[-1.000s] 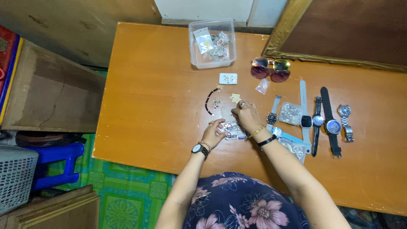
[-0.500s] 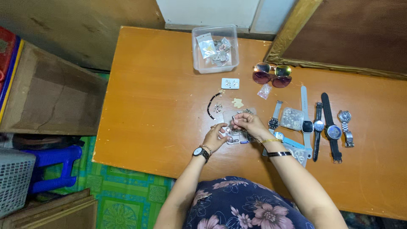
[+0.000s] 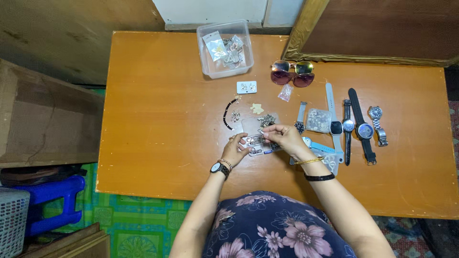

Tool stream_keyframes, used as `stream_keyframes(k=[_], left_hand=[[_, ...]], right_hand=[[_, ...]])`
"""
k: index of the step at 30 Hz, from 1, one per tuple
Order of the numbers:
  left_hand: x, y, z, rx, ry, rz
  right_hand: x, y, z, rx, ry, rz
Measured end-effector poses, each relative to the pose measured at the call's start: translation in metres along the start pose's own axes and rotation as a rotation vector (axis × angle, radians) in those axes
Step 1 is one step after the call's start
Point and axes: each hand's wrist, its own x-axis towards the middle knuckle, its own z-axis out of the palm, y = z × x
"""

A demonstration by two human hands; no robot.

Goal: The person sits at a table and sorts small jewelry items including earrings, bracelets and charms, placing them one at a time into the compartments of a clear plastic organizer case. Watches, sunglasses and other accessories remain laid out on the table around the case.

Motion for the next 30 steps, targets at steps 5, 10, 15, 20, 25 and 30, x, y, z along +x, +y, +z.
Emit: stream_keyframes(k=[5,10,15,20,25,30], left_hand=[[-0.001,0.001,0.001,-0.029,0.006,-0.008],[0.0,0.001,0.001,-0.011,-0.003,0.002],[-0.002,-0.001,0.001,-0.016,0.027,0.028],[-0.003,-0.002,0.001,0.004,0.013,0.011],[-0.003,-0.002,0.001,-0.01,0.005,-0.019],[-0.003,-0.001,-0.001,0.002,0.003,-0.032]], right_hand=[[0.002,0.009,-0.005,-0.215,0.075,-0.053],[0.005,0.017,-0.006,-0.782,0.237,-0.132],[0.009,0.024,0.011,-0.87,0.227,-0.402],[-0.001,0.022,0.012,-0.885,0.277,-0.43],[0.013,0.008,0.007,-1.004,0.373,-0.459],[0.027,-0.004,0.018,-1.218,0.333,-0.29]])
